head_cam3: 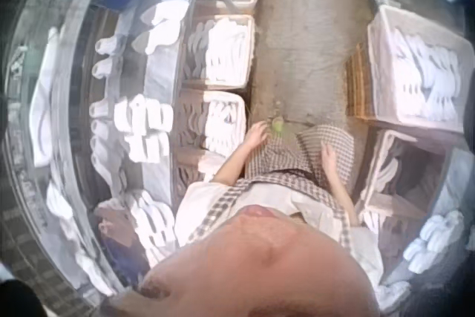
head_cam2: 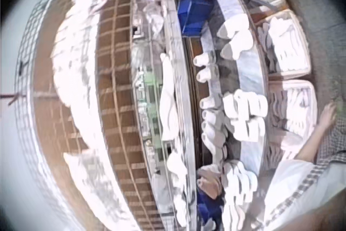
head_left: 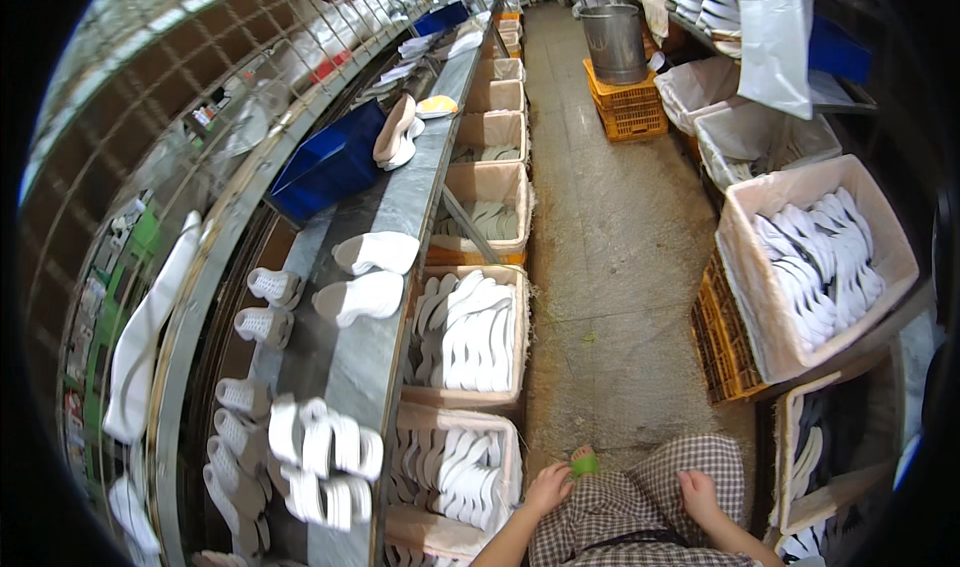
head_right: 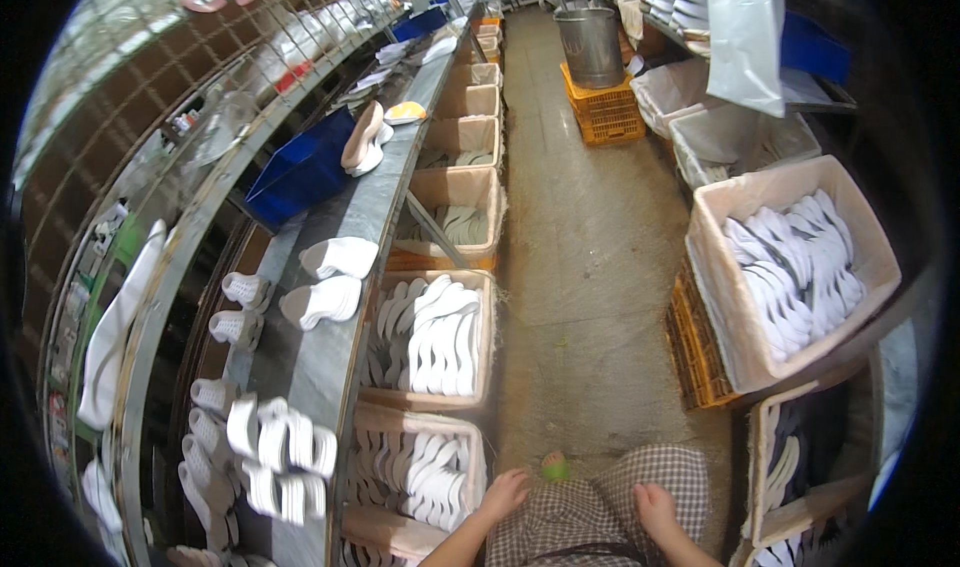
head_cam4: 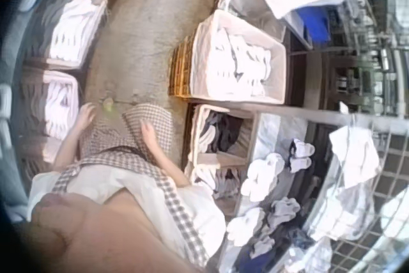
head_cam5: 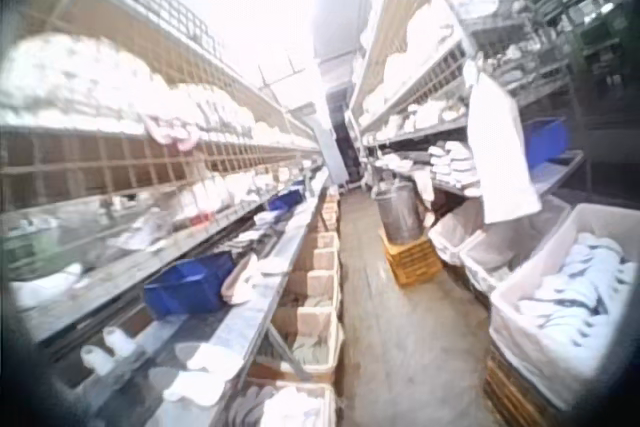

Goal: The person writes on a clipboard, then picks up stacks of pink and white slippers from shelves, inspects them by turning them over, and places them into plastic-lined bins. The person continues to handle multiple slipper types and colors, moving them between shelves and bins.

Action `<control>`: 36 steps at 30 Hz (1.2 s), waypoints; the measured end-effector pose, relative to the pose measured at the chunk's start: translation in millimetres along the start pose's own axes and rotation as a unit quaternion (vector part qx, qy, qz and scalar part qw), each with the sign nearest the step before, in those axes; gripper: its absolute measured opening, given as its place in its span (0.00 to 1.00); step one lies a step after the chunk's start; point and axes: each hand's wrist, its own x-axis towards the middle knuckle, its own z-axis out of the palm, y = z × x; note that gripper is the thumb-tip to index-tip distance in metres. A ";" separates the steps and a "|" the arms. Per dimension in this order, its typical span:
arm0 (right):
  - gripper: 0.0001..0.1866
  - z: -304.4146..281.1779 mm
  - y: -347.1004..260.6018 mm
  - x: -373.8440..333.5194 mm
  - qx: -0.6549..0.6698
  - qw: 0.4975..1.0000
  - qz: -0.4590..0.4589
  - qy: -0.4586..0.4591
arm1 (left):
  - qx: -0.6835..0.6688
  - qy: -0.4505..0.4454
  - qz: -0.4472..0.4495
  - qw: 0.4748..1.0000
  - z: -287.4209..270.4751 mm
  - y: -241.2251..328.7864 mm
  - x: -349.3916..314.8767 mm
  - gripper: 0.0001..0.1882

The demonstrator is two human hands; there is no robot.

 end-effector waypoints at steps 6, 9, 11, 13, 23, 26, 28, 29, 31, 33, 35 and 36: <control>0.25 -34.4 51.7 -63.2 -0.191 0.922 -0.334 -0.044 | 0.036 -0.134 -0.153 0.978 0.0 118.3 -161.9 0.22; 0.22 -37.1 64.1 -74.3 -0.213 0.909 -0.225 -0.280 | 0.031 -0.048 -0.201 0.978 -4.7 150.3 -231.8 0.24; 0.19 -29.9 68.8 -82.9 -0.185 0.911 -0.177 -0.323 | 0.032 0.031 -0.248 0.968 -6.7 165.9 -278.8 0.22; 0.15 -15.8 67.5 -91.6 -0.147 0.903 -0.214 -0.344 | 0.030 0.097 -0.296 0.950 -8.4 178.1 -323.4 0.19; 0.13 79.6 12.0 -131.4 -0.252 0.687 -0.621 -0.280 | 0.091 0.482 -0.418 0.765 -41.9 247.4 -540.1 0.25; 0.11 100.1 2.6 -151.4 -0.219 0.743 -0.517 -0.364 | 0.088 0.569 -0.469 0.670 -60.4 263.0 -611.8 0.21; 0.09 108.3 -10.3 -163.9 -0.262 0.788 -0.341 -0.440 | 0.145 0.645 -0.439 0.609 -80.0 266.0 -656.2 0.10; 0.09 110.0 -16.2 -170.9 -0.295 0.789 -0.320 -0.434 | 0.165 0.647 -0.454 0.591 -90.7 268.5 -678.5 0.04; 0.08 110.2 -24.1 -185.5 -0.357 0.802 -0.251 -0.408 | 0.155 0.658 -0.480 0.559 -111.7 269.8 -715.8 0.09; 0.07 113.8 -22.3 -201.4 -0.346 0.816 -0.263 -0.383 | 0.136 0.668 -0.484 0.549 -130.7 262.3 -744.0 0.14; 0.14 117.7 -12.0 -216.0 -0.312 0.838 -0.273 -0.355 | 0.160 0.675 -0.469 0.547 -150.2 242.1 -767.0 0.14; 0.16 121.3 -6.0 -221.8 -0.297 0.815 -0.351 -0.352 | 0.188 0.657 -0.467 0.561 -160.9 230.1 -779.2 0.07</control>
